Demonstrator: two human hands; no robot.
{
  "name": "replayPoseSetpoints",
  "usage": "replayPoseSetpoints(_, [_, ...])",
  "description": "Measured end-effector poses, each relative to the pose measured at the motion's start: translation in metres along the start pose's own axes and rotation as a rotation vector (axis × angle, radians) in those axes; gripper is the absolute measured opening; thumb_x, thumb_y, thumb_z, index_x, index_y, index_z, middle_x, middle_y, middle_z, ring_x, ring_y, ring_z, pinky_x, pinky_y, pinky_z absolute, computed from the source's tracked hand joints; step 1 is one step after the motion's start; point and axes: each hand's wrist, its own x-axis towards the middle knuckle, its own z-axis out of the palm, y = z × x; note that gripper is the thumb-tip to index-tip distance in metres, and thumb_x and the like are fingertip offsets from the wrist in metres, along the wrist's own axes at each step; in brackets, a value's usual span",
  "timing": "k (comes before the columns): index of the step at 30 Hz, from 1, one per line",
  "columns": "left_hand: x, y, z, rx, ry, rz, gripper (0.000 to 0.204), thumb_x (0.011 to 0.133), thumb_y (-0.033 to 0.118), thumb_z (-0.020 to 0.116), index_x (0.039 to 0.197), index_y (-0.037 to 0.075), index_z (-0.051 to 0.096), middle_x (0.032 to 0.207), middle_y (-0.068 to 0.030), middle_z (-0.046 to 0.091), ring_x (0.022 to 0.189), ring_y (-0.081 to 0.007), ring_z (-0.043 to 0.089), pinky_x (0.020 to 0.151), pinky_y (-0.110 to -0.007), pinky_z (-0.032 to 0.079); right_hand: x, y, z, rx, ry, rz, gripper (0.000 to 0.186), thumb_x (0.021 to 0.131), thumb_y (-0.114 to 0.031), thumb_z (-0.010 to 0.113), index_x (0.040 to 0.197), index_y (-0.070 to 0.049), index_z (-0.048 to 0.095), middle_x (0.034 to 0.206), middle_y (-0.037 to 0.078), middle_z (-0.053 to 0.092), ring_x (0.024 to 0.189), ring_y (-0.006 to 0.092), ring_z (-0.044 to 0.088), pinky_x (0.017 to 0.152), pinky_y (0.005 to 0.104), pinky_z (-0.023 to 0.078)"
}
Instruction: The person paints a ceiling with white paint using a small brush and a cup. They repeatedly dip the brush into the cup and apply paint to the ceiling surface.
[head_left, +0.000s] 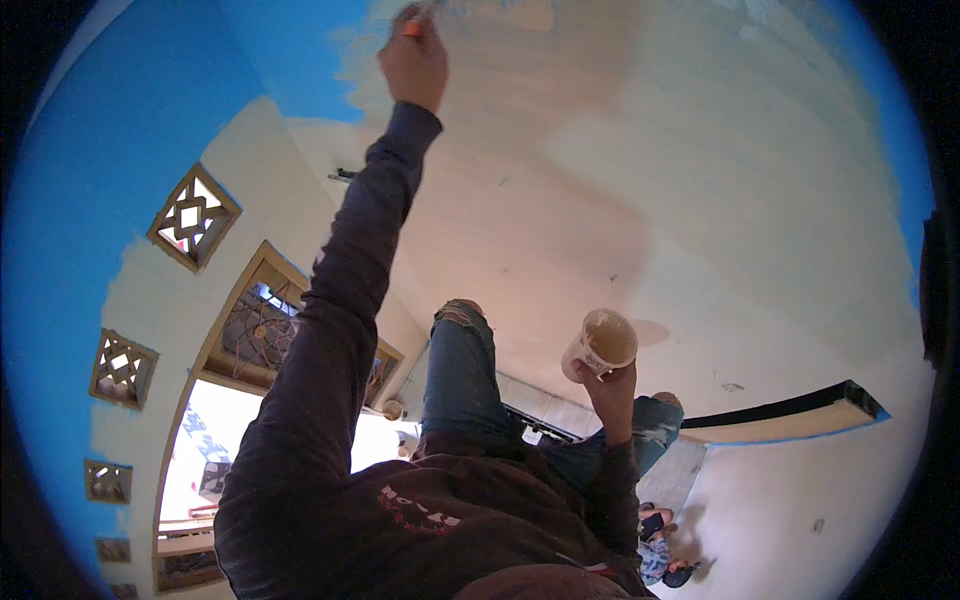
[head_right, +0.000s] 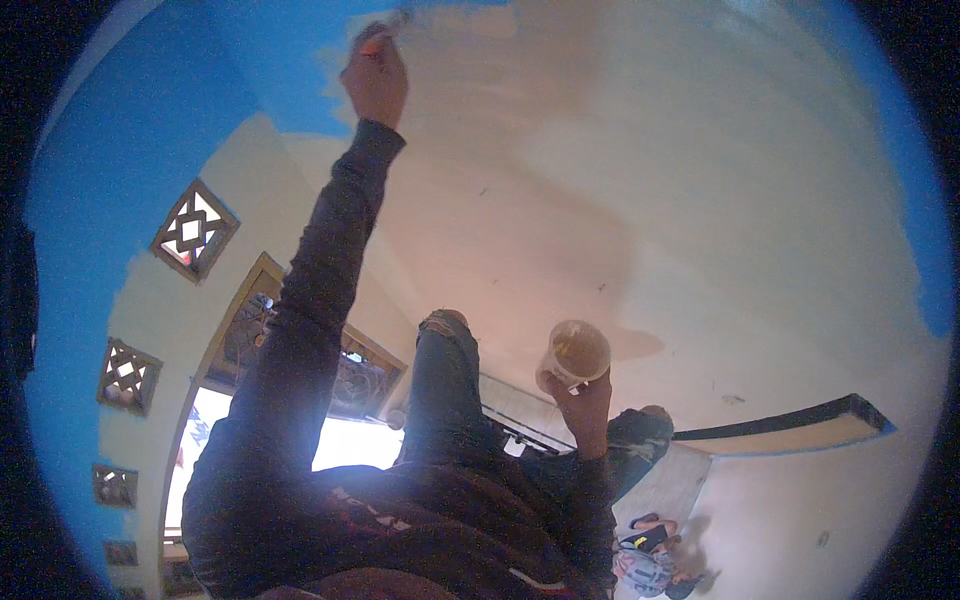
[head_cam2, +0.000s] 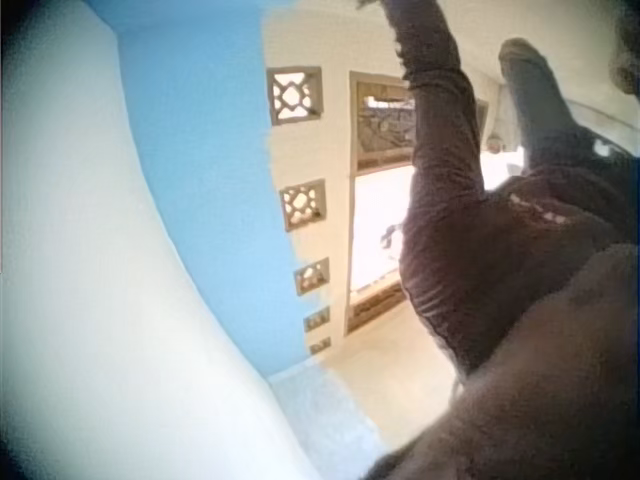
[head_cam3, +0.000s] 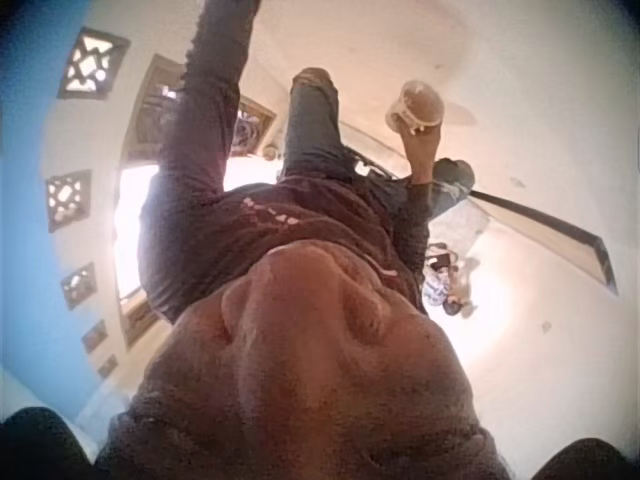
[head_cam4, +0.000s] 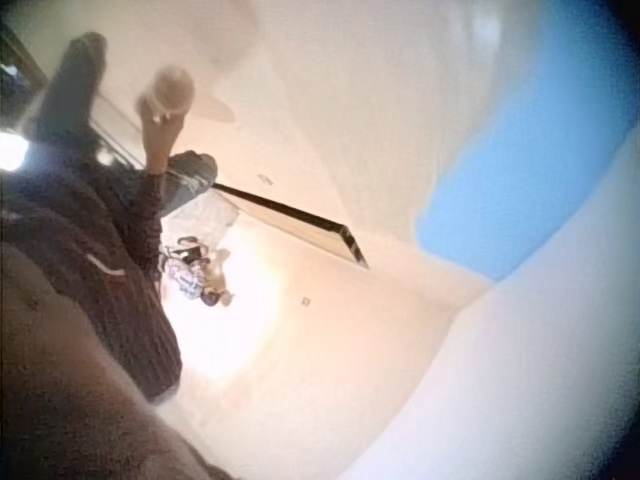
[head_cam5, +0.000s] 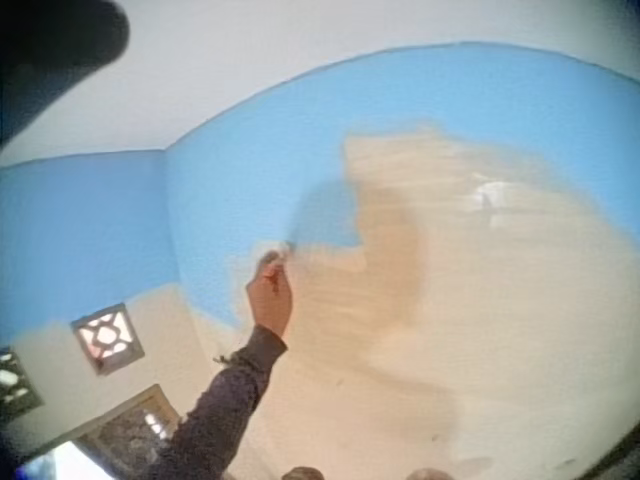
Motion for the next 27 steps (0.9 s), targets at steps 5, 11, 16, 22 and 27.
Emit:
replayPoseSetpoints(5, [-0.013, 0.069, 0.027, -0.097, 0.003, 0.107, 0.021, 0.095, 0.018, 0.061, 0.110, 0.006, 0.070, 0.086, -0.0152, 0.074, 0.069, -0.0276, 0.072, 0.067, -0.034, 0.057, 0.012, -0.003, -0.015, 0.012, -0.008, -0.031, 0.075, 0.075, -0.010, 0.086, 0.136, -0.002, 0.044, 0.129, 0.014, 0.059, 0.117, 0.0267, 0.062, 0.097, 0.0412, 0.054])
replayPoseSetpoints(11, [-0.028, 0.109, 0.017, -0.088, -0.112, -0.026, 0.021, 0.095, 0.019, 0.064, 0.110, 0.006, 0.071, 0.082, -0.0151, 0.073, 0.068, -0.0235, 0.072, 0.064, -0.032, 0.056, 0.001, 0.001, -0.017, 0.018, 0.021, 0.007, 0.077, 0.074, -0.010, 0.086, 0.137, -0.003, 0.043, 0.130, 0.014, 0.059, 0.118, 0.0267, 0.061, 0.097, 0.0409, 0.054])
replayPoseSetpoints(16, [-0.039, 0.063, -0.008, -0.479, -0.082, -0.167, 0.022, 0.096, 0.015, 0.065, 0.112, 0.001, 0.071, 0.096, -0.0111, 0.074, 0.087, -0.0156, 0.071, 0.078, -0.030, 0.059, -0.003, 0.031, -0.017, 0.070, 0.061, 0.024, 0.078, 0.074, -0.010, 0.087, 0.138, -0.002, 0.043, 0.130, 0.014, 0.059, 0.118, 0.0266, 0.061, 0.098, 0.0409, 0.054])
replayPoseSetpoints(22, [-0.014, 0.039, -0.006, -1.050, -0.310, -0.535, 0.030, 0.101, 0.016, 0.059, 0.120, -0.008, 0.061, 0.118, -0.0188, 0.067, 0.104, -0.0233, 0.069, 0.090, -0.029, 0.059, -0.013, 0.015, -0.021, 0.111, 0.111, -0.002, 0.072, 0.076, -0.008, 0.085, 0.136, -0.002, 0.046, 0.128, 0.014, 0.060, 0.117, 0.0261, 0.061, 0.097, 0.0407, 0.054])
replayPoseSetpoints(27, [-0.009, 0.012, 0.026, -1.120, -0.462, -0.566, 0.033, 0.102, 0.017, 0.057, 0.123, -0.009, 0.058, 0.125, -0.0205, 0.064, 0.111, -0.0268, 0.066, 0.098, -0.033, 0.057, -0.009, 0.020, -0.023, 0.079, 0.077, 0.025, 0.073, 0.076, -0.009, 0.085, 0.137, -0.002, 0.045, 0.130, 0.013, 0.059, 0.118, 0.0264, 0.061, 0.097, 0.0411, 0.054])
